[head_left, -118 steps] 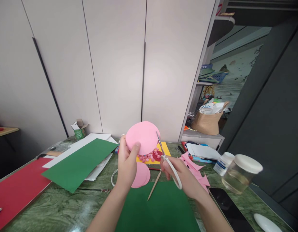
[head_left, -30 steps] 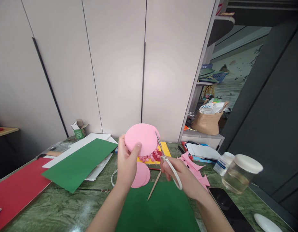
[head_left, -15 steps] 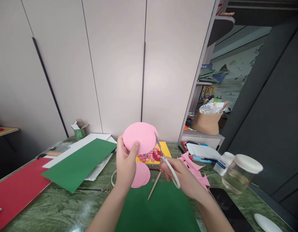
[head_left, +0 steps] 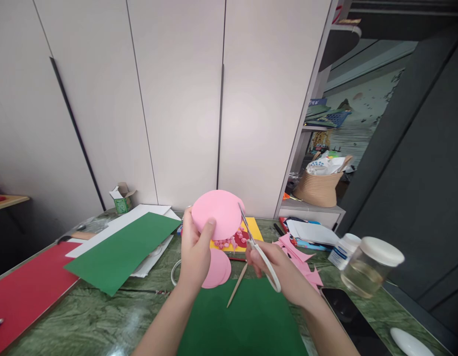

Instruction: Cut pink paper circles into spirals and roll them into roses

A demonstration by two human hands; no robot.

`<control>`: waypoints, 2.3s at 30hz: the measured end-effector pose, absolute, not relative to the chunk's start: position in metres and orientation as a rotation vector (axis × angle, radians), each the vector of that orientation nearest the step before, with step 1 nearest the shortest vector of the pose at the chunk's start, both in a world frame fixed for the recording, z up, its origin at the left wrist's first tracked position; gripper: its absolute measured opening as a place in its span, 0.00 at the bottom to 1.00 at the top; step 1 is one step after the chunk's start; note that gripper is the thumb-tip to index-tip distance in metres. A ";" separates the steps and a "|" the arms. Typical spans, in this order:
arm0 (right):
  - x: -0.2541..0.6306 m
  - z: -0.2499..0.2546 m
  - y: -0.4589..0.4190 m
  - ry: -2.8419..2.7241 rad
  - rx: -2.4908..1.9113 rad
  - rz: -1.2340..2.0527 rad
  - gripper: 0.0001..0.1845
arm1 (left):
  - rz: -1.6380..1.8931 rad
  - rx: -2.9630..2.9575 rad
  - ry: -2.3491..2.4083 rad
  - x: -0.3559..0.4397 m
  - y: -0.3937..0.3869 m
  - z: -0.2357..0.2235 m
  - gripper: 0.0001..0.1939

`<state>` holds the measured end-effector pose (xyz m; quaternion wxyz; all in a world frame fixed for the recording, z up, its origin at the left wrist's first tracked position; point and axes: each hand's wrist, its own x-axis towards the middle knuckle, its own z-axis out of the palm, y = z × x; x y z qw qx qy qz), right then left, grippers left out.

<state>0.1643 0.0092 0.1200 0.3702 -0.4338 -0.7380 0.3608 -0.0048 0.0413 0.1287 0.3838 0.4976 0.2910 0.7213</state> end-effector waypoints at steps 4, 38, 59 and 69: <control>0.165 0.119 0.010 -1.887 -1.095 0.933 0.19 | 1.830 1.272 0.746 -0.005 0.041 0.129 0.10; 0.176 0.125 0.011 -2.010 -1.208 0.924 0.18 | 1.709 1.371 0.744 -0.020 0.043 0.137 0.09; 0.187 0.129 0.012 -1.924 -1.297 0.951 0.21 | 1.764 1.300 0.799 -0.011 0.059 0.125 0.13; 0.185 0.132 0.010 -1.934 -1.300 0.959 0.23 | 1.759 1.275 0.781 -0.008 0.056 0.125 0.15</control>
